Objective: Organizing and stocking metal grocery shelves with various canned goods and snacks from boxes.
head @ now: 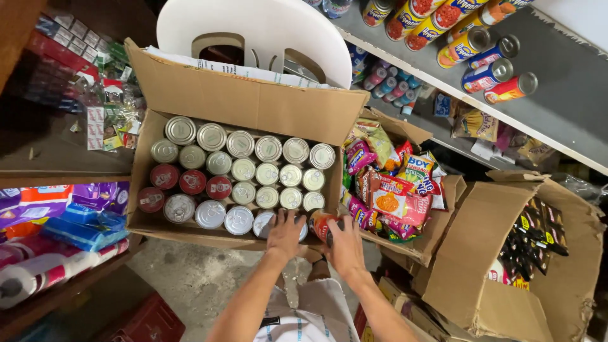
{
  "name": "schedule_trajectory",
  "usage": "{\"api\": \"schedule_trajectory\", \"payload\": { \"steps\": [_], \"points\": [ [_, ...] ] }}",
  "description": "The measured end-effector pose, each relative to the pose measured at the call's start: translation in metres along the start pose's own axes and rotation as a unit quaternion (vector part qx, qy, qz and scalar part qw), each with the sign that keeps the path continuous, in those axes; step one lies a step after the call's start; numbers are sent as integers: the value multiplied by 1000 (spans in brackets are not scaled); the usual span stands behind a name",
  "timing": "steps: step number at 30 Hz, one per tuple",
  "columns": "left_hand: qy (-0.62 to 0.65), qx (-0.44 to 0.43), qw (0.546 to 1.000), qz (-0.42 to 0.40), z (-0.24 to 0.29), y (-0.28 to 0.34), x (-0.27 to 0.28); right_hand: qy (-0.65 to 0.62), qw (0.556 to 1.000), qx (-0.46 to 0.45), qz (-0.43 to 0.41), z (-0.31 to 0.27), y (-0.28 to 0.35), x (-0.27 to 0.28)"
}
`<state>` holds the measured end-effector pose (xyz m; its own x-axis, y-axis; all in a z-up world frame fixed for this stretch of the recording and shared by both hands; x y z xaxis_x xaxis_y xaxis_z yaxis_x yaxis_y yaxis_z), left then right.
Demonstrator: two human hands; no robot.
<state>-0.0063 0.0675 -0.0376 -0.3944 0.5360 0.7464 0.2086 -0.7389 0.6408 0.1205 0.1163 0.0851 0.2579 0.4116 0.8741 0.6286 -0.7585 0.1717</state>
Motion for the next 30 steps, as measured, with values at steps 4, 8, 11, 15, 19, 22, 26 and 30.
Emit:
{"api": "schedule_trajectory", "payload": {
  "steps": [4, 8, 11, 15, 19, 22, 26, 30],
  "points": [
    [-6, 9, 1000, -22, -2, -5, -1, 30, 998, 11, -55, 2, -11, -13],
    [-4, 8, 999, -48, -2, 0, -4, 64, 991, 47, -110, -1, -14, -24],
    [-1, 11, 999, -46, -5, -4, -5, 61, 987, 57, -138, -7, -28, -30],
    [16, 11, 999, -43, -7, 2, 6, 40, 987, 55, -144, -1, -41, -36],
    [39, 11, 998, -38, -7, 1, 0, 27, 990, 70, -117, 22, -48, -37],
    [48, 15, 998, -26, -10, 6, 2, -4, 988, 91, -121, 40, -52, -37],
    [49, 20, 998, -16, -14, 3, 9, -54, 984, 118, -124, 46, -64, -37],
    [39, 6, 999, 4, -14, 2, -3, -13, 985, 77, -151, 27, -56, -40]
  ]
}}
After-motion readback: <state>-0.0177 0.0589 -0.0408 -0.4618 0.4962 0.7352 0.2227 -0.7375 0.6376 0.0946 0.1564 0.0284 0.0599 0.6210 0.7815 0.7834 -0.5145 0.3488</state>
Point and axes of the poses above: each hand's wrist, its own y-axis away from the middle knuckle, its own x-axis out of the back of the hand, z = x × y, the point moved 7 cm from there along -y, towards the middle knuckle, and after that the axes turned 15 degrees about x, right-handed, at the moved point
